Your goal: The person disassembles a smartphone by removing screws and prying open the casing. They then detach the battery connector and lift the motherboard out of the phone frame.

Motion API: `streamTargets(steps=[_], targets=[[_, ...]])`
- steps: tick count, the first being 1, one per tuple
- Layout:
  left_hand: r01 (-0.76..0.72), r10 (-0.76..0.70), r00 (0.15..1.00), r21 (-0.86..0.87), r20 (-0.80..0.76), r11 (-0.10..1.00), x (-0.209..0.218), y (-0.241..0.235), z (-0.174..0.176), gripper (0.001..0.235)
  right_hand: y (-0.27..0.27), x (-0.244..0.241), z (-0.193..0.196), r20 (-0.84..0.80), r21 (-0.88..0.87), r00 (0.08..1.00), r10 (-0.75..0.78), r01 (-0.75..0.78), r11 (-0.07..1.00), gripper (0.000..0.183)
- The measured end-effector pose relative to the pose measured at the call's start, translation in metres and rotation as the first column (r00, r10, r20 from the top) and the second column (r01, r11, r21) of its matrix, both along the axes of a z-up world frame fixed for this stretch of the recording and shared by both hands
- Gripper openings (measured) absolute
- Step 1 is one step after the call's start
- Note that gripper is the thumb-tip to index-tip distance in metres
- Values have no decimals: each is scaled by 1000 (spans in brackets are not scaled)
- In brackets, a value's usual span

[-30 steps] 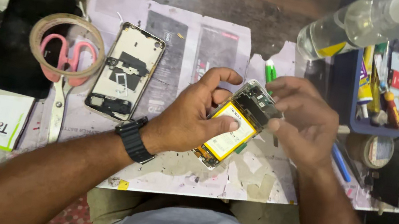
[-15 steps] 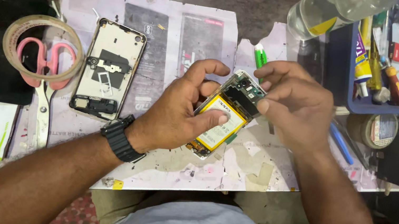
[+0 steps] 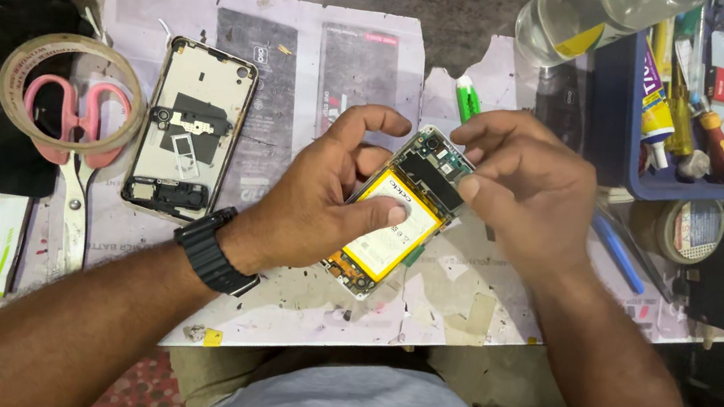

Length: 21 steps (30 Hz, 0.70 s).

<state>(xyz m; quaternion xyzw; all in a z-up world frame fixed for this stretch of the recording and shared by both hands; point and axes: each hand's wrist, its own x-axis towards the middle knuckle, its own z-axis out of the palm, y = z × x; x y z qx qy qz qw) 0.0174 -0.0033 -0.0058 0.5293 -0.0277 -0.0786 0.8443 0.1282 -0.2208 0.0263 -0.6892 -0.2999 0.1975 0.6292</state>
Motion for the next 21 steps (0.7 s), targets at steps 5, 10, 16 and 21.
streamTargets(steps=[5,10,16,21], targets=[[42,-43,999,-88,-7,995,0,2,-2,66,-2,4,2,17,12,997,81,-81,997,13],[32,-33,999,-105,-9,994,2,2,-4,67,-6,6,5,14,41,992,129,-129,991,18],[38,-37,999,-114,9,993,1,2,-5,68,-10,8,6,2,36,988,155,-155,987,23],[46,-46,999,-115,5,992,1,2,-6,67,-10,9,5,-19,80,982,187,-185,979,30]])
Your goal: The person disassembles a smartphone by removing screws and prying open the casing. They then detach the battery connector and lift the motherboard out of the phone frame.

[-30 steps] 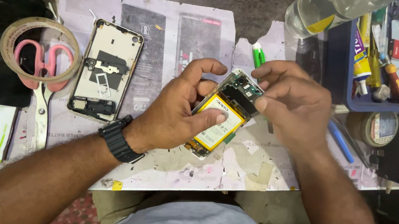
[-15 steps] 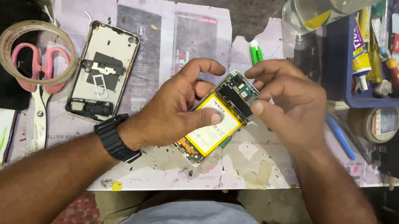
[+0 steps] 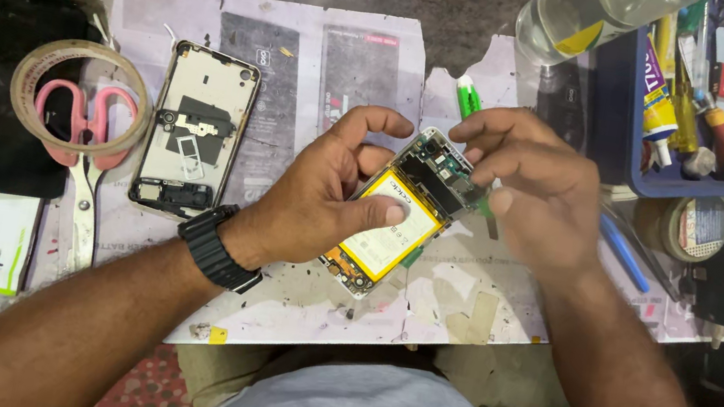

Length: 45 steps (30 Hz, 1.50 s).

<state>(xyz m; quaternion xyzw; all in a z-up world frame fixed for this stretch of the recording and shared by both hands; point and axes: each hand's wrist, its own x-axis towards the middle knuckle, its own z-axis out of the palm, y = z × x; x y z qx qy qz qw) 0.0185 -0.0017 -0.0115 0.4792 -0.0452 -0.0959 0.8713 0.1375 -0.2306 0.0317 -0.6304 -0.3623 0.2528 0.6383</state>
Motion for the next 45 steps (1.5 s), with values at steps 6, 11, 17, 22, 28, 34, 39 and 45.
streamTargets(steps=[6,11,17,22,28,34,39,45], targets=[[-1,2,1000,-8,30,1000,0,0,-1,65,-1,1,4,-3,12,999,43,-43,999,36],[-1,-1,998,35,65,999,-2,1,1,66,0,0,6,53,-16,997,47,-46,999,33],[16,-18,993,21,114,1000,-4,1,0,60,-2,0,6,67,-49,997,42,-39,998,27],[13,-15,992,17,123,1000,-4,2,-1,60,2,-4,3,-119,112,988,94,-80,990,34],[45,-41,992,-31,121,998,-4,2,4,62,1,-8,9,-238,79,966,106,-89,993,61],[-5,4,992,12,126,1000,-3,-3,2,62,-1,-11,7,-234,89,969,85,-66,994,60],[-27,19,990,50,142,998,-6,-3,-1,58,5,-17,7,-16,136,997,78,-75,988,57],[-99,77,985,136,157,986,-11,-6,-1,48,11,-12,18,664,-67,747,-19,85,994,57]])
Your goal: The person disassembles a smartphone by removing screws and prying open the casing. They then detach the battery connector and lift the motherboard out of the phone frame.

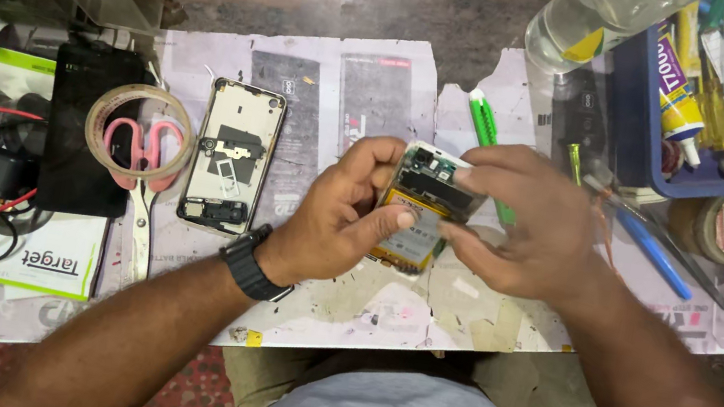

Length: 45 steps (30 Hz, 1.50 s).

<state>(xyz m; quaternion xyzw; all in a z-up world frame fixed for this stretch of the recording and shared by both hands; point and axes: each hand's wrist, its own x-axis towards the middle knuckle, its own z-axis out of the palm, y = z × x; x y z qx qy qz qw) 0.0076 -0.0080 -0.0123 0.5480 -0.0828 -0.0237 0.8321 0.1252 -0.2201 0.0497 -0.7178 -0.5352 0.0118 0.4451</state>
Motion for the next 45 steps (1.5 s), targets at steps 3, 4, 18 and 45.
streamTargets(steps=[3,4,18,45], targets=[[-48,47,999,109,6,993,-2,-1,2,47,3,-4,1,84,-20,992,-92,93,995,57],[-43,43,999,125,-2,991,-2,-1,2,47,3,-4,2,82,-11,993,-88,89,996,57],[225,-279,944,-272,-178,936,0,-1,-20,48,6,-1,-6,-101,61,989,-104,110,992,51],[86,-103,986,-129,-128,988,2,-1,0,45,10,-6,-9,-344,29,930,-132,151,988,46]])
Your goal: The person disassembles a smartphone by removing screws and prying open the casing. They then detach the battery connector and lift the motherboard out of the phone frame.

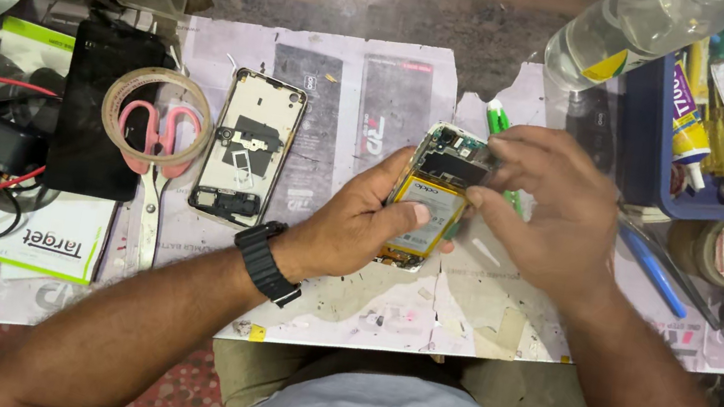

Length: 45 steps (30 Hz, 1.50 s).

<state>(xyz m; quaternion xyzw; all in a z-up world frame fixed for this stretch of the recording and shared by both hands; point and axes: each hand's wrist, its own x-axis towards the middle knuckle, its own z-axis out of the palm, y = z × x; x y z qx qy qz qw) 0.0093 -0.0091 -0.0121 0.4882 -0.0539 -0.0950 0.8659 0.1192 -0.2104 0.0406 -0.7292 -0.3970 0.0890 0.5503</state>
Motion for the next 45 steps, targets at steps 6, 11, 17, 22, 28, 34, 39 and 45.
streamTargets(steps=[6,11,17,22,28,34,39,45], targets=[[-122,90,986,235,143,964,-2,1,6,47,0,-2,-8,-16,54,1000,-9,10,998,44],[-373,71,857,519,511,769,-7,5,22,50,-9,1,-6,332,117,943,-30,-10,993,53],[-522,2,717,535,697,665,-3,7,32,66,-13,2,-5,594,96,805,14,-88,992,70],[-629,-17,650,550,760,549,-1,8,38,61,-13,-1,-5,653,68,757,-30,-19,997,67],[-719,-68,595,568,801,401,-2,12,44,62,-10,1,-6,672,103,740,-26,-58,993,62],[-698,-76,614,585,786,413,-2,12,42,62,-9,-1,-8,678,102,734,-42,-38,994,53],[-682,-69,635,601,769,416,-1,10,41,63,-10,0,-7,694,93,718,-45,-28,995,47],[-673,-54,644,599,763,433,-1,9,42,61,-15,1,-10,656,64,755,-18,-31,997,43]])
